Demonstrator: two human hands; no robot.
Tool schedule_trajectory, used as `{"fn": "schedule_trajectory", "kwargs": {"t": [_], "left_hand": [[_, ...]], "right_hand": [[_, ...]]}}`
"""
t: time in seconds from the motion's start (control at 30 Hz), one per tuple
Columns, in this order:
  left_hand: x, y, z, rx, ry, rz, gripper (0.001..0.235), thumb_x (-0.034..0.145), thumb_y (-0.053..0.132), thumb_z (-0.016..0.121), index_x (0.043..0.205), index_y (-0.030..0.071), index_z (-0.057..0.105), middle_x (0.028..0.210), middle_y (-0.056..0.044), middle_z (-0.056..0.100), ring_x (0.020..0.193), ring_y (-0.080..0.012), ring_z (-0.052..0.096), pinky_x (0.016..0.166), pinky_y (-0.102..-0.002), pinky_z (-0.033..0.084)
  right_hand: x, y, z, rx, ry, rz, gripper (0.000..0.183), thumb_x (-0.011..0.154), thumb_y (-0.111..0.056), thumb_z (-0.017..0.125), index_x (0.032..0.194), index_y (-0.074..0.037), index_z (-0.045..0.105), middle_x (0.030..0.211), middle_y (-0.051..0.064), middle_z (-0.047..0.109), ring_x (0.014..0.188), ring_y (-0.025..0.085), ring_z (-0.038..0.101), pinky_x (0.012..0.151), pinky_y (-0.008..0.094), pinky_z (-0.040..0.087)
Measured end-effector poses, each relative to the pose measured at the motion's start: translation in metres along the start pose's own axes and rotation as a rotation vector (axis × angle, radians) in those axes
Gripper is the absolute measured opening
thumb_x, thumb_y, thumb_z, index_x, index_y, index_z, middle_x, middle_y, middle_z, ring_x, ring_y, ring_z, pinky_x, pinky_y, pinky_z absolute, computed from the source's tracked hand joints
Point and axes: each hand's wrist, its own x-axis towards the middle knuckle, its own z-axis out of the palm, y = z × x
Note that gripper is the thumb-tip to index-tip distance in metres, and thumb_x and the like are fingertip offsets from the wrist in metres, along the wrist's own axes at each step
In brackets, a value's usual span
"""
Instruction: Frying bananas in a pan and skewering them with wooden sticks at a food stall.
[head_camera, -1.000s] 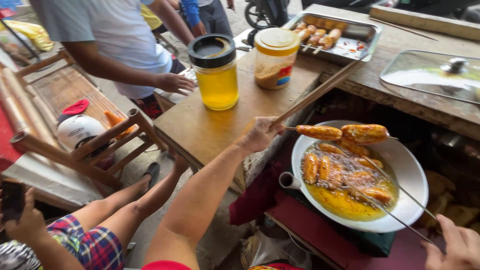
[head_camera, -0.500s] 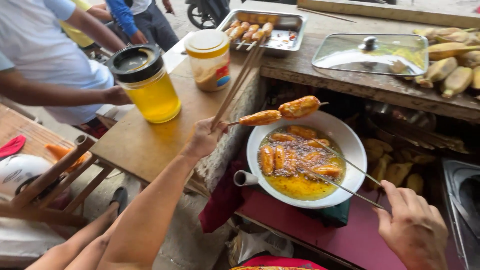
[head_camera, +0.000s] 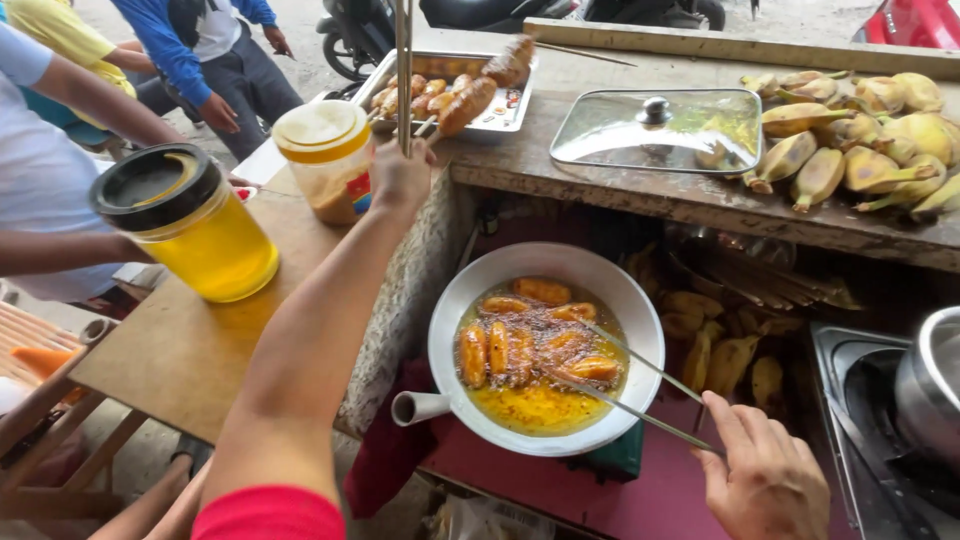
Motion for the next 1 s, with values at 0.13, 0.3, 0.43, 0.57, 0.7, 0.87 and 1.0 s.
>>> {"fn": "schedule_trajectory", "kwargs": {"t": [0.13,0.3,0.43,0.57,0.7,0.87,1.0], "left_hand": [[0.039,0.025,0.046,0.038,0.003,-0.126,0.032,0.104,0.037,0.065,0.078,0.022,0.073,0.096,-0.005,0.082,0.091,-0.0287,0.077,0.085,-0.043,0.058],[0.097,-0.005,0.12,0.323,-0.021,-0.156,0.035,0.107,0.035,0.058,0.125,0.009,0.075,0.125,-0.016,0.078,0.118,-0.0369,0.075,0.096,-0.044,0.063],[0.09,0.017,0.136,0.353,-0.091,-0.185,0.034,0.113,0.03,0.051,0.127,0.006,0.071,0.127,-0.019,0.076,0.121,-0.0377,0.073,0.099,-0.047,0.063],[0.107,0.007,0.161,0.39,-0.05,-0.176,0.031,0.109,0.02,0.053,0.13,0.004,0.07,0.125,-0.016,0.076,0.115,-0.0333,0.076,0.089,-0.042,0.067],[0.096,0.014,0.166,0.444,-0.094,-0.15,0.031,0.103,0.012,0.059,0.132,0.005,0.069,0.128,-0.017,0.075,0.119,-0.0344,0.074,0.092,-0.043,0.066],[0.081,0.029,0.156,0.315,-0.153,-0.248,0.036,0.096,0.005,0.067,0.131,0.008,0.071,0.13,-0.012,0.076,0.122,-0.0306,0.073,0.099,-0.04,0.064],[0.052,0.042,0.128,0.288,-0.259,-0.224,0.031,0.106,0.012,0.049,0.128,0.011,0.071,0.115,-0.009,0.077,0.103,-0.0236,0.074,0.088,-0.04,0.062]], "right_hand": [[0.003,0.005,0.006,-0.011,0.027,0.035,0.087,0.065,-0.047,0.082,0.15,-0.034,0.067,0.123,-0.013,0.071,0.099,0.015,0.07,0.084,0.033,0.057],[0.001,0.02,0.025,0.042,-0.086,0.058,0.094,0.059,-0.046,0.083,0.151,-0.038,0.062,0.123,-0.016,0.068,0.098,0.014,0.07,0.08,0.037,0.062],[-0.006,0.032,0.048,0.031,-0.147,0.075,0.09,0.066,-0.053,0.078,0.153,-0.041,0.058,0.123,-0.017,0.068,0.095,0.015,0.07,0.076,0.038,0.063],[-0.013,0.036,0.072,0.043,-0.082,0.079,0.079,0.075,-0.055,0.071,0.151,-0.041,0.061,0.117,-0.016,0.068,0.085,0.014,0.069,0.072,0.036,0.059],[-0.021,0.042,0.089,0.008,0.033,0.074,0.08,0.072,-0.059,0.065,0.15,-0.04,0.065,0.118,-0.014,0.069,0.081,0.016,0.067,0.071,0.035,0.054],[-0.009,0.033,0.064,-0.003,-0.104,0.076,0.098,0.055,-0.048,0.081,0.151,-0.04,0.061,0.121,-0.018,0.067,0.092,0.014,0.069,0.075,0.037,0.062],[0.012,0.016,0.019,0.015,-0.036,0.071,0.099,0.051,-0.041,0.088,0.148,-0.035,0.066,0.12,-0.015,0.068,0.099,0.013,0.069,0.081,0.033,0.057]]}}
